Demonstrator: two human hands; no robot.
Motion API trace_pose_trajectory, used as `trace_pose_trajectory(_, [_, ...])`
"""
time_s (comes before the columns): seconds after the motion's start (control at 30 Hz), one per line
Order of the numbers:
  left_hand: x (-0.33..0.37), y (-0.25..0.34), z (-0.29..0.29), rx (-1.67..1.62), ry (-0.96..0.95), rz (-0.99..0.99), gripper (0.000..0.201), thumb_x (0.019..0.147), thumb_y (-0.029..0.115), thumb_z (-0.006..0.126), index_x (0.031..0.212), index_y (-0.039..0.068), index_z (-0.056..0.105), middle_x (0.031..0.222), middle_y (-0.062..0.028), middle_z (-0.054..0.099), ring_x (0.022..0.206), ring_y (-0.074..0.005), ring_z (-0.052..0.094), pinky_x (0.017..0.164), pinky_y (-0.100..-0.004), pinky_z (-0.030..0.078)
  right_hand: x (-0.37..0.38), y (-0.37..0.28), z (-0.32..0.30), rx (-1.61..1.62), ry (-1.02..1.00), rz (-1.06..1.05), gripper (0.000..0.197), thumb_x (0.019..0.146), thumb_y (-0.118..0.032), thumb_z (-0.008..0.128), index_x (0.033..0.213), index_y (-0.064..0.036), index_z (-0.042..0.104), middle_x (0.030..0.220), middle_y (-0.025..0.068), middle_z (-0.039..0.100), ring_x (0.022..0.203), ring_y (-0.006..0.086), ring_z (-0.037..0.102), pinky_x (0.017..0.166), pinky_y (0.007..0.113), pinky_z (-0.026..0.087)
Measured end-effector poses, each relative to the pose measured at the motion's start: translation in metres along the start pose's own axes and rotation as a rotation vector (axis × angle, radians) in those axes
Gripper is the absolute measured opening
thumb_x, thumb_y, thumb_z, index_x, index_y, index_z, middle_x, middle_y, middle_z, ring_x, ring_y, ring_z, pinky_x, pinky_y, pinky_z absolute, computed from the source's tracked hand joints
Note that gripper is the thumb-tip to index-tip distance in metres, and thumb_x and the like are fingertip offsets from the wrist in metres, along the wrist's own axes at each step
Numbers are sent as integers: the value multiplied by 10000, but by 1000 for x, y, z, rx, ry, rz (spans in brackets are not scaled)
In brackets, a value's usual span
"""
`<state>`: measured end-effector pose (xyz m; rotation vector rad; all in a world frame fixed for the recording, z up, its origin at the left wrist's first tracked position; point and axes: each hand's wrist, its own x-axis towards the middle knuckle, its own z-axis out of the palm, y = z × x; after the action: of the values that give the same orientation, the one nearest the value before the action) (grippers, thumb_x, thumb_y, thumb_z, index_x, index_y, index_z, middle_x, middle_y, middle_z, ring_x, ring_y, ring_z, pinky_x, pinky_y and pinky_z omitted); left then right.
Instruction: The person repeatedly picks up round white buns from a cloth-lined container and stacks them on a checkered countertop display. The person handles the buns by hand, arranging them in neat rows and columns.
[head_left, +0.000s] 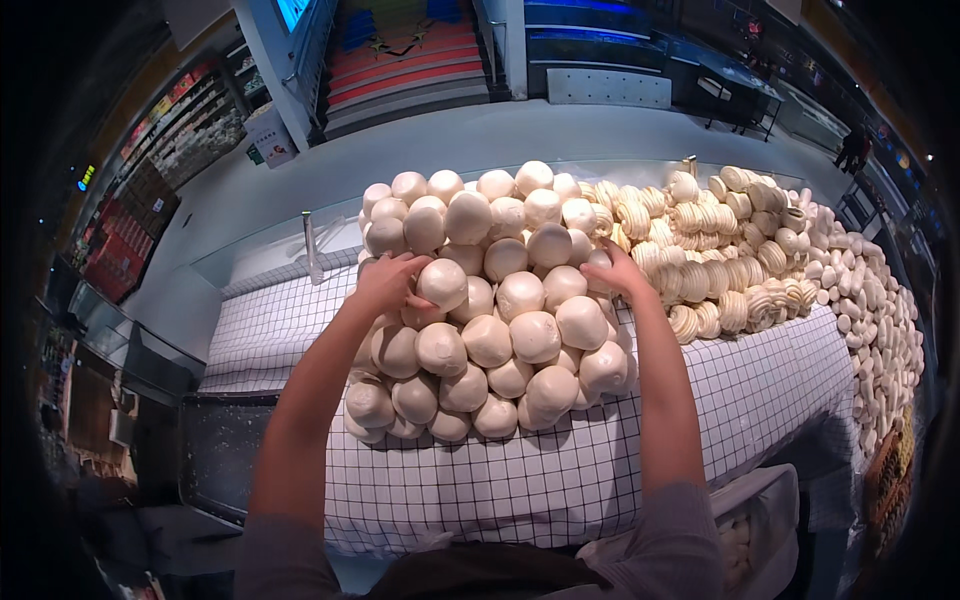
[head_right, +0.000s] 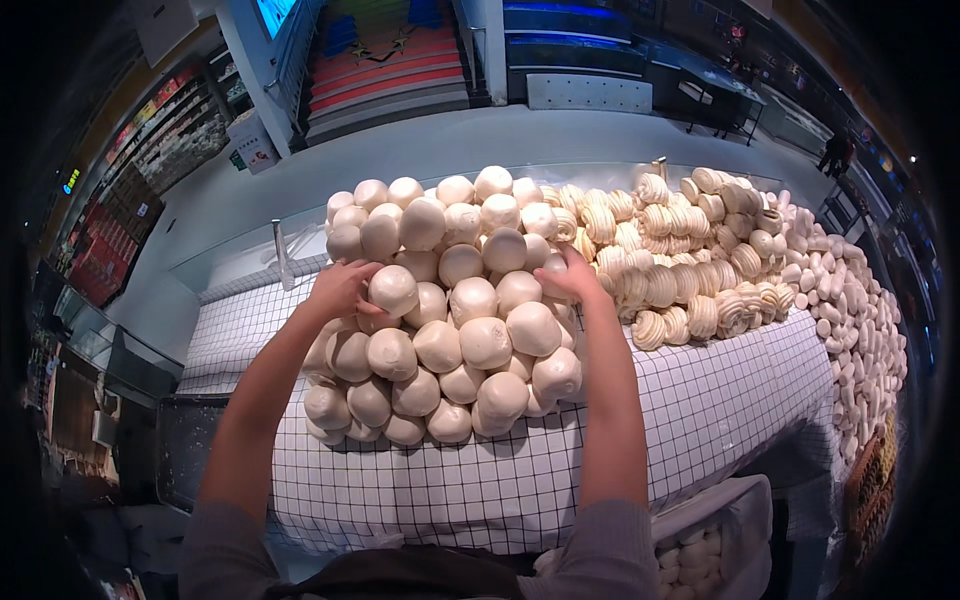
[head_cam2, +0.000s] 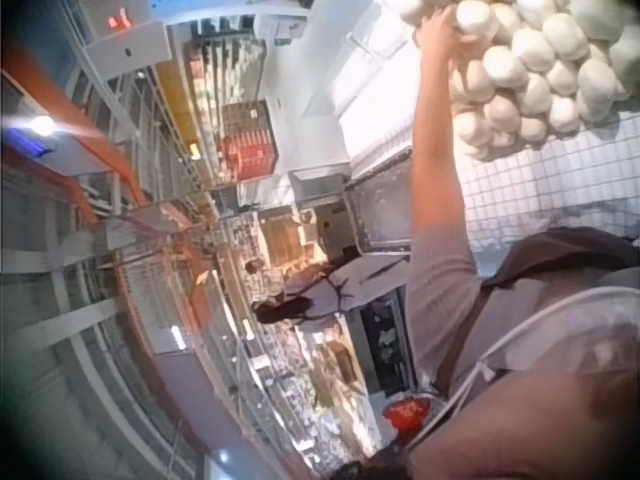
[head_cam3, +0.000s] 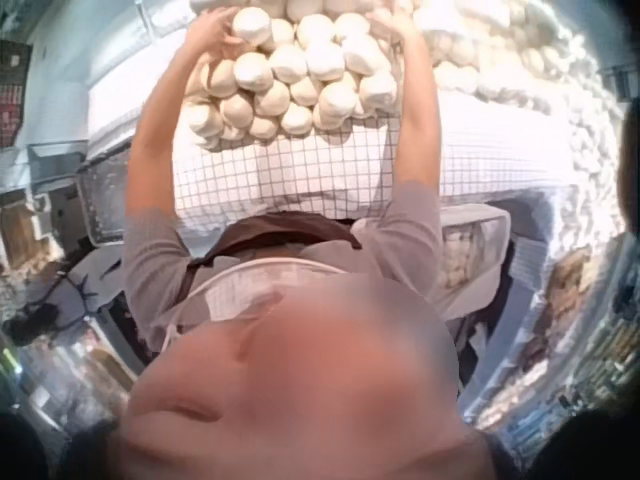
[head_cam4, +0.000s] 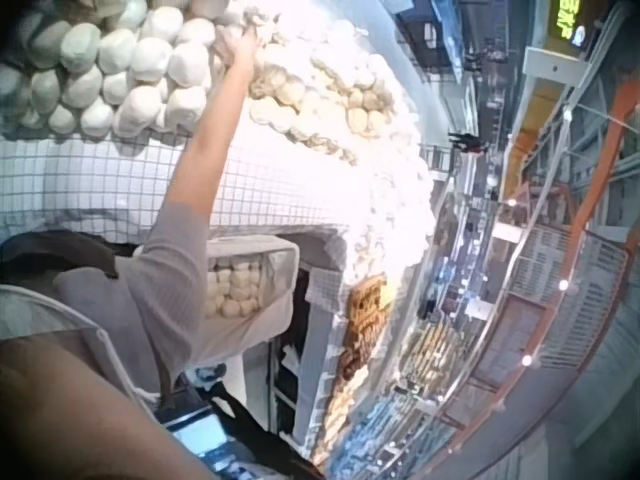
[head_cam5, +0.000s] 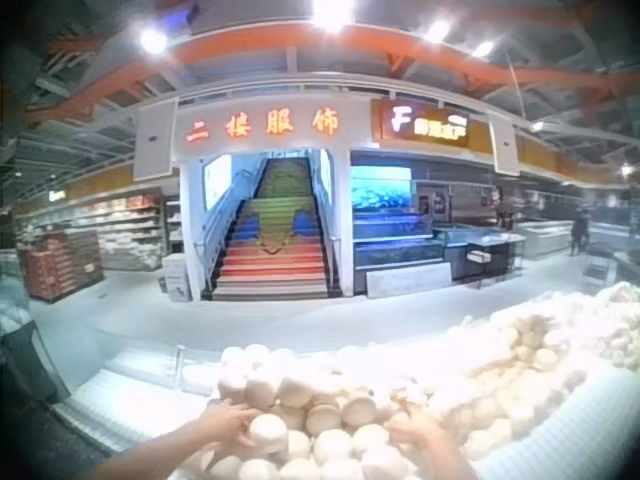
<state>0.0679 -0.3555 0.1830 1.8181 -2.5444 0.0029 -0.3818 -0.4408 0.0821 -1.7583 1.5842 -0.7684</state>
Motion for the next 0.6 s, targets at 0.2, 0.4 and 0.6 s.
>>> trace_pose_trajectory(0.2, [22, 5, -10, 26, 87, -69, 949, 595, 651, 844, 1423, 324, 514, 1358, -12, 579, 1175, -361, 599, 930, -489, 538, -15, 35, 9, 85, 310, -41, 1059, 765, -590, 797, 1543, -26, 353, 1462, 257, 512, 1348, 384, 515, 1116, 442, 418])
trace_pose_trajectory(0.4, [13, 7, 23, 264, 74, -79, 1106, 614, 723, 803, 1531, 305, 349, 1474, -89, 447, 1395, -353, 401, 1086, -635, 332, -90, 36, 14, 488, 502, 88, 814, 953, -478, 678, 1559, -60, 331, 1578, 175, 364, 1430, 284, 380, 1140, 425, 352])
trace_pose_trajectory(0.6, [-12, 6, 12, 56, 325, -60, 1105, 690, 609, 812, 1575, 240, 262, 1530, -101, 361, 1421, -351, 342, 1127, -658, 222, -299, 42, 7, 644, 757, 21, 471, 1022, -268, 599, 1415, -38, 479, 1340, 119, 565, 1075, 199, 617, 874, 313, 496])
